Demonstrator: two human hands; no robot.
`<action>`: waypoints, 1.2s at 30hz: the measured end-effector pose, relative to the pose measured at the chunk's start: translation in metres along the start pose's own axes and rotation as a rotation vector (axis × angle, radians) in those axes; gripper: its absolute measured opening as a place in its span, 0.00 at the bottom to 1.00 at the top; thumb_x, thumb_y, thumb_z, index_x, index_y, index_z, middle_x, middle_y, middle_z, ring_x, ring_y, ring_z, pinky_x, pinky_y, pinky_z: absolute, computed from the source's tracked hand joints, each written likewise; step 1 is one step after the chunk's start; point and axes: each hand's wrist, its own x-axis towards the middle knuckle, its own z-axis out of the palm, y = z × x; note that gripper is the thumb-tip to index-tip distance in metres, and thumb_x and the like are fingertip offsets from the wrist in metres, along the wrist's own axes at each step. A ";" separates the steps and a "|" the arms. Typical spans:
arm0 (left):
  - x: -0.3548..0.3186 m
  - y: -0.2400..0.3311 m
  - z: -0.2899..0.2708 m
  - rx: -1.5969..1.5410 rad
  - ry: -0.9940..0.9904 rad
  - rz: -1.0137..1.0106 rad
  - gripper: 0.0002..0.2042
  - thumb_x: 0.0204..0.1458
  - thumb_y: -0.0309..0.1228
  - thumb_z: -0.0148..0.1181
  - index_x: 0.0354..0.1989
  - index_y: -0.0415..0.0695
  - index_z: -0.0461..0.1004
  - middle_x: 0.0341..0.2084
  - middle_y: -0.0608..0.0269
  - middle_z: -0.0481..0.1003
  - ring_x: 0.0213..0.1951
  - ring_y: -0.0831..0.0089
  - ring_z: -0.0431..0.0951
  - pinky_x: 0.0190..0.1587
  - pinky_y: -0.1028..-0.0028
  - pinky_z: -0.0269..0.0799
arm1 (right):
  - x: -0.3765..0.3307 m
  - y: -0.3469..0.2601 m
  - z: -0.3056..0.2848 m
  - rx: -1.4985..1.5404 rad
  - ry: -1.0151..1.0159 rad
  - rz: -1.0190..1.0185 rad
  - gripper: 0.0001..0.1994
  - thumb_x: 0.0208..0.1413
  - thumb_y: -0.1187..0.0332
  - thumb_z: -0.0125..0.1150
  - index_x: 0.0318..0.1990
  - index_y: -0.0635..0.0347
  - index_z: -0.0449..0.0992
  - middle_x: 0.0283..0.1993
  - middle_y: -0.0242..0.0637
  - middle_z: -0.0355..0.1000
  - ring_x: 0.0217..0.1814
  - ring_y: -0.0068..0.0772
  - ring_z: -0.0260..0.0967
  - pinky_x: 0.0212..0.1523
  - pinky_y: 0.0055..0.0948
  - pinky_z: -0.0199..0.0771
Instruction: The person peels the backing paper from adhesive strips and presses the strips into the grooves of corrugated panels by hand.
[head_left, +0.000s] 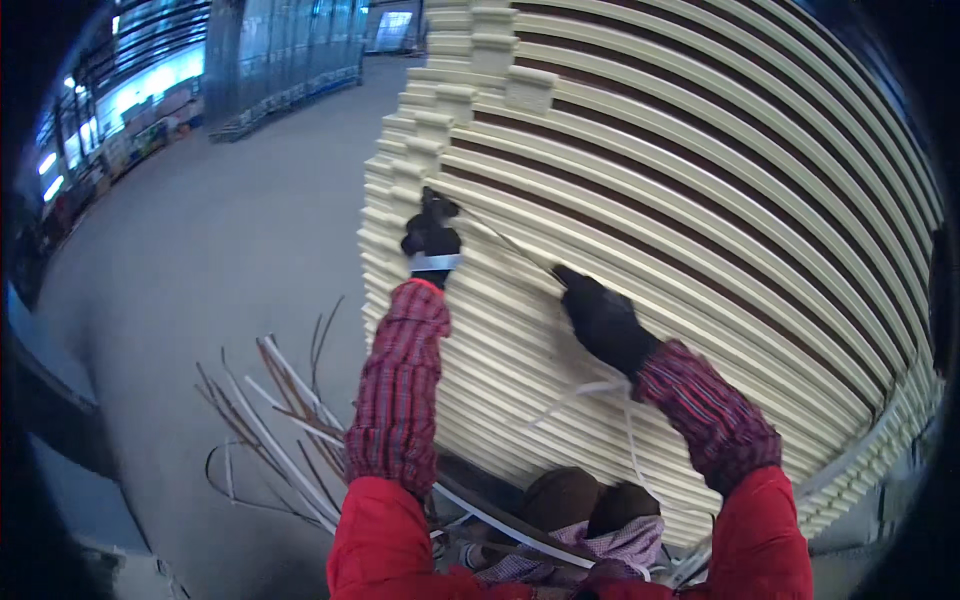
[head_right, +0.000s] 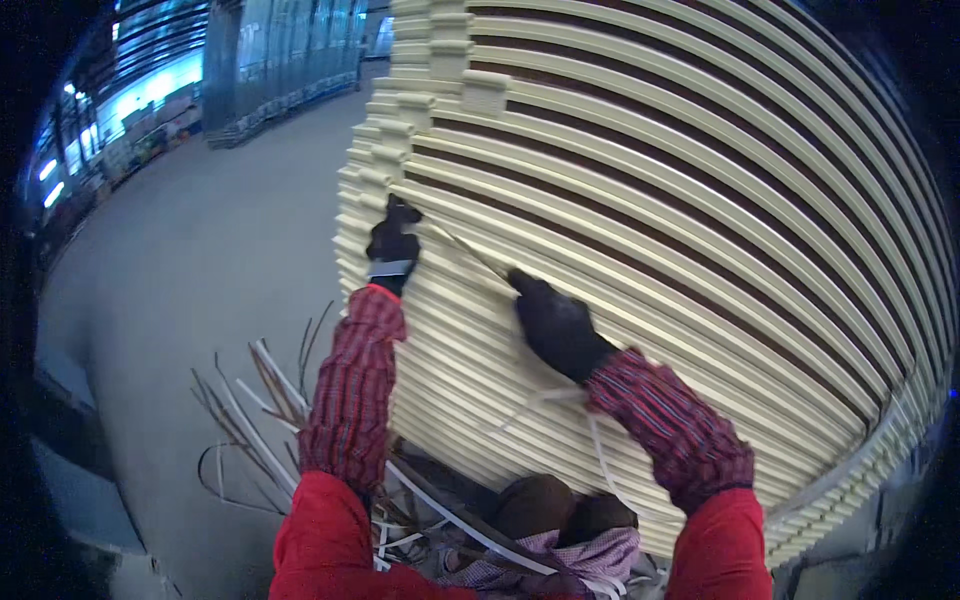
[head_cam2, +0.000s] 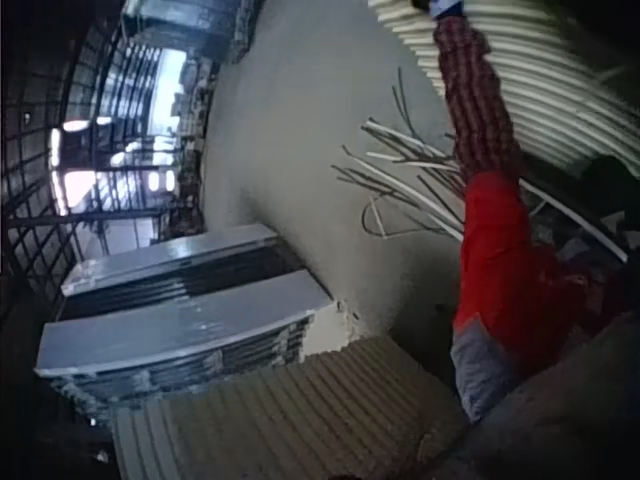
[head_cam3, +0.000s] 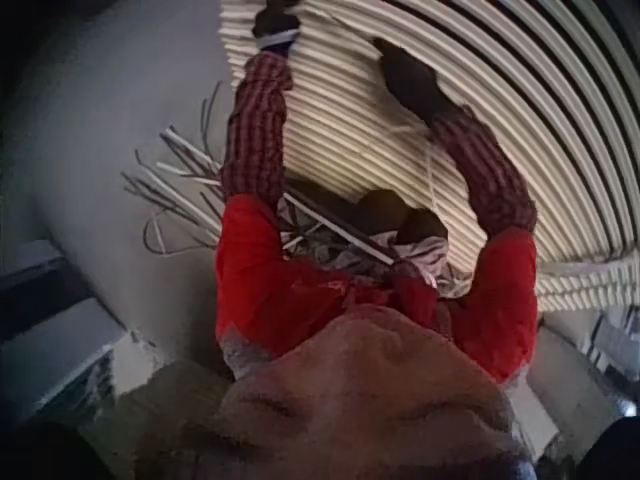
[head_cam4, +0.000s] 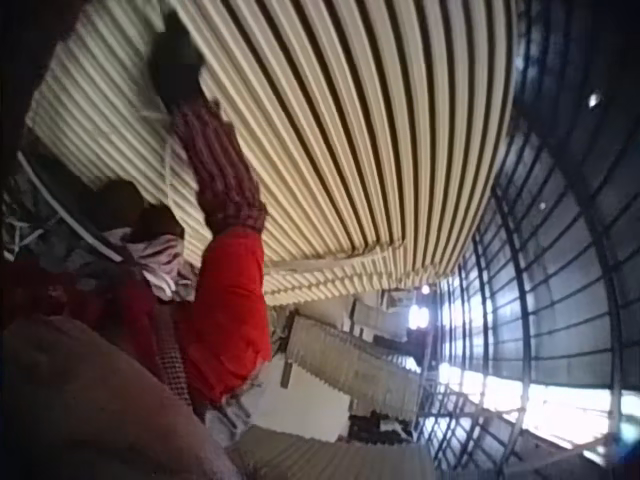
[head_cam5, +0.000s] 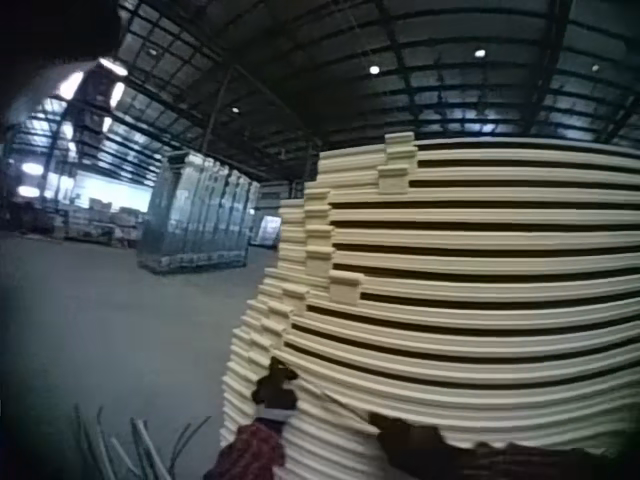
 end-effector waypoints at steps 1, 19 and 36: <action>0.009 0.027 0.006 -0.005 -0.198 -0.153 0.31 0.38 0.22 0.45 0.58 0.44 0.59 0.38 0.56 0.75 0.40 0.60 0.75 0.44 0.68 0.70 | -0.041 0.033 -0.025 -0.129 0.061 -0.031 0.19 0.56 0.67 0.48 0.56 0.53 0.62 0.39 0.47 0.71 0.34 0.46 0.70 0.33 0.39 0.71; -0.026 0.085 0.062 0.453 0.275 -0.255 0.32 0.53 0.45 0.46 0.63 0.39 0.48 0.61 0.50 0.54 0.61 0.53 0.55 0.58 0.56 0.49 | -0.277 0.144 -0.196 -0.573 0.382 0.400 0.10 0.53 0.64 0.54 0.22 0.54 0.73 0.16 0.39 0.64 0.19 0.42 0.63 0.20 0.38 0.58; -0.281 0.426 0.125 -1.415 -1.157 -0.121 0.19 0.56 0.40 0.48 0.49 0.40 0.67 0.47 0.48 0.69 0.48 0.56 0.71 0.51 0.62 0.67 | -0.365 0.113 -0.224 -0.339 0.283 0.474 0.07 0.51 0.67 0.57 0.32 0.59 0.77 0.27 0.41 0.73 0.29 0.42 0.69 0.29 0.33 0.67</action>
